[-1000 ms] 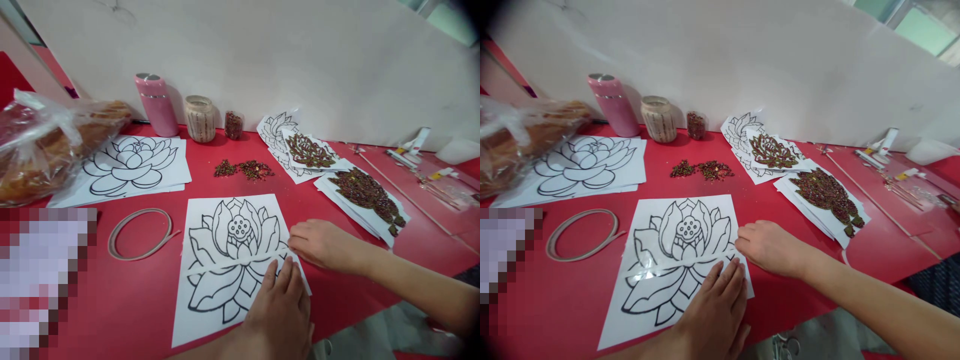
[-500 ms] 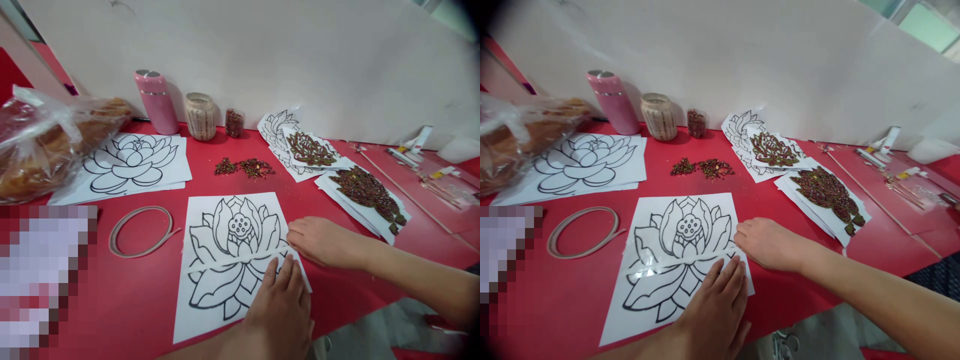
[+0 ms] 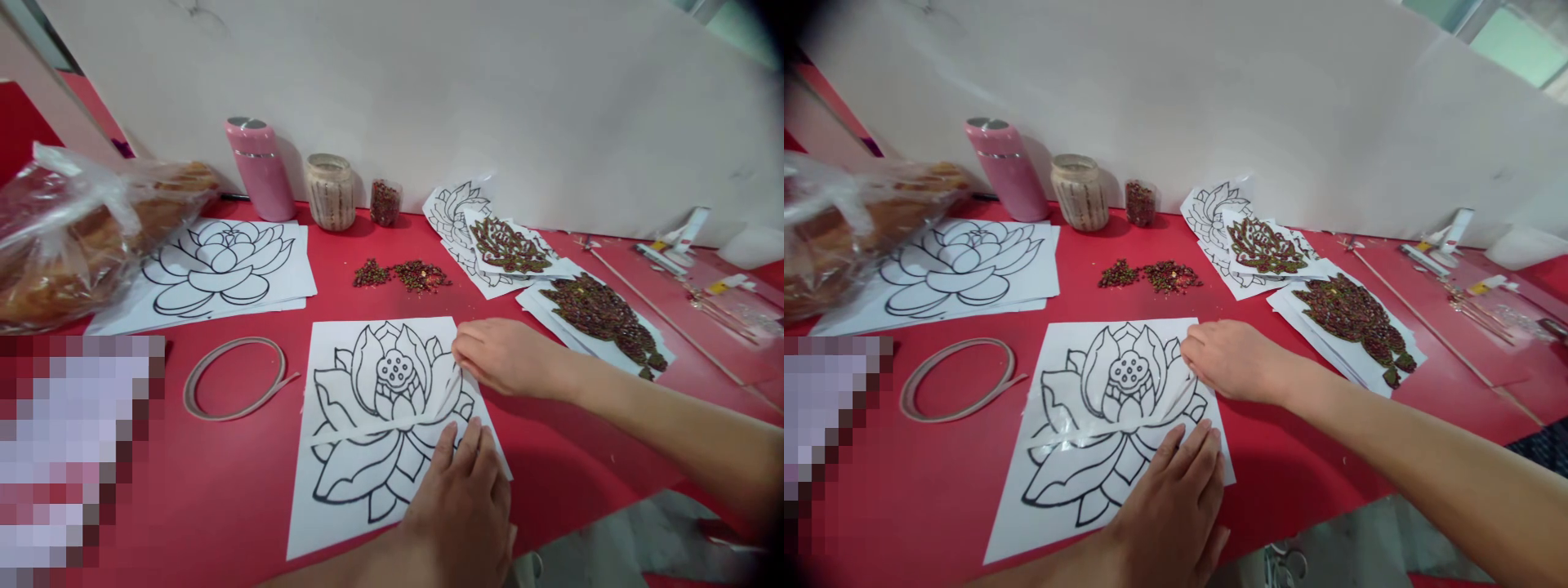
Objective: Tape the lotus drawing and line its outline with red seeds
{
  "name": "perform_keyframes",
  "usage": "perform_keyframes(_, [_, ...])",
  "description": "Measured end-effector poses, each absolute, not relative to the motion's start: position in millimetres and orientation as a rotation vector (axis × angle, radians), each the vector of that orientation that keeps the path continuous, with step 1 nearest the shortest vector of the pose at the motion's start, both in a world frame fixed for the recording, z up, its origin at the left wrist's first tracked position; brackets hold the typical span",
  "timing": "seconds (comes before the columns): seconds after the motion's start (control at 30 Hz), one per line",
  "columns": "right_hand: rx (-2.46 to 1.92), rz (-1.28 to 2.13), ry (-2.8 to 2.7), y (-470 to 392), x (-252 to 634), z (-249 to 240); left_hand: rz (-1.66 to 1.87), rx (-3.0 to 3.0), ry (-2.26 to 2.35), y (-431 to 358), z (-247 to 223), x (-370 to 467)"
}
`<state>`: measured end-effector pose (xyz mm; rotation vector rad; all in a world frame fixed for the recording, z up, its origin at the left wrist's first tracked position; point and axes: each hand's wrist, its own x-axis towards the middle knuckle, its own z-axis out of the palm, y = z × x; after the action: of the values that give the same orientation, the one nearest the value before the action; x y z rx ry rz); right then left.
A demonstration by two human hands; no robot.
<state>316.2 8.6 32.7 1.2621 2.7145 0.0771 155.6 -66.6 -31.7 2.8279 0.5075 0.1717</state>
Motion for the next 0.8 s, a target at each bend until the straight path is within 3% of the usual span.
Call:
perform_keyframes(0.13, [1.387,0.057,2.85,25,303,47,0.129,2.803,0.488,-66,-28,154])
perform_keyframes(0.23, [1.51,-0.151,3.008,36,283,57,0.138,2.792,0.483,-65,-26,152])
perform_keyframes(0.33, [1.609,-0.65,3.16,45,256,64,0.138,2.791,0.494,-64,-24,151])
perform_keyframes(0.4, [1.607,-1.178,3.17,49,236,67,0.135,2.789,0.494,-64,-23,150])
perform_keyframes(0.5, [1.448,-1.966,3.015,54,204,74,0.147,2.776,0.498,-65,-24,150])
perform_keyframes(0.57, [1.305,-2.308,2.876,55,184,82,0.17,2.763,0.506,-66,-25,150])
perform_keyframes(0.67, [1.161,-2.598,2.689,56,160,99,0.257,2.751,0.505,-68,-29,149])
perform_keyframes(0.8, [1.21,-2.703,2.578,53,143,126,0.342,2.753,0.512,-69,-31,147])
